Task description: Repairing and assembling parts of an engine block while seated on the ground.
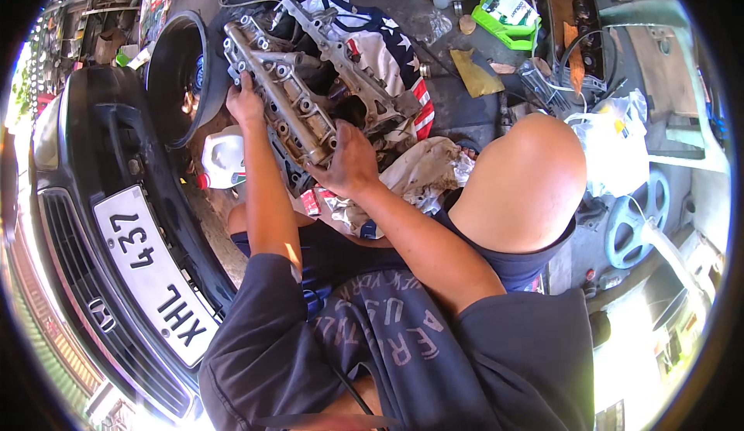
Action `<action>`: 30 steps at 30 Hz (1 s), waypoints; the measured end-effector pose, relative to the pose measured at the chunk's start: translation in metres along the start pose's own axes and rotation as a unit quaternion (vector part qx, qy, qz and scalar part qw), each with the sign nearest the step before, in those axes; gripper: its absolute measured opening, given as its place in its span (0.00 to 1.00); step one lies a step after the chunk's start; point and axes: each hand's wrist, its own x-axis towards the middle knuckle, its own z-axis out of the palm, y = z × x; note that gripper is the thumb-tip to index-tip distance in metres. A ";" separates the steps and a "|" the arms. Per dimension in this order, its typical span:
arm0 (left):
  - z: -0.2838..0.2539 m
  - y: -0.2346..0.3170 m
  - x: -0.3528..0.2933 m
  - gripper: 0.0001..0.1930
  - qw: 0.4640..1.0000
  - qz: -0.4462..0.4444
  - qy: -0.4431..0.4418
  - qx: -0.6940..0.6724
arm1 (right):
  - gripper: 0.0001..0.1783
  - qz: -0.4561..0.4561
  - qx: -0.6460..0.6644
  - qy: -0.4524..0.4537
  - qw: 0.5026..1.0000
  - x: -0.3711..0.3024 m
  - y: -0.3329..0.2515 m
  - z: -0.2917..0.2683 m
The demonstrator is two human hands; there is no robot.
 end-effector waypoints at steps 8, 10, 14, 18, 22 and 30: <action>0.000 -0.002 -0.003 0.18 1.000 0.012 -0.008 -0.006 | 0.49 -0.008 -0.016 -0.011 1.000 -0.002 0.004 0.007; -0.007 -0.008 0.001 0.18 0.999 0.020 -0.009 -0.025 | 0.49 0.001 -0.005 -0.021 1.000 -0.002 0.001 0.008; 0.003 0.007 -0.012 0.17 0.995 0.002 -0.023 0.095 | 0.51 0.001 -0.025 -0.005 1.000 0.002 0.008 0.007; -0.003 -0.001 -0.008 0.18 0.998 0.011 -0.019 0.066 | 0.53 -0.038 -0.020 -0.005 0.999 0.003 0.004 0.005; -0.003 0.003 -0.007 0.19 0.998 0.001 -0.020 0.064 | 0.56 -0.037 -0.071 -0.046 0.996 0.006 0.002 0.003; -0.019 0.052 0.020 0.35 0.936 0.067 -0.053 0.342 | 0.58 -0.021 -0.081 -0.064 0.994 0.005 0.005 0.004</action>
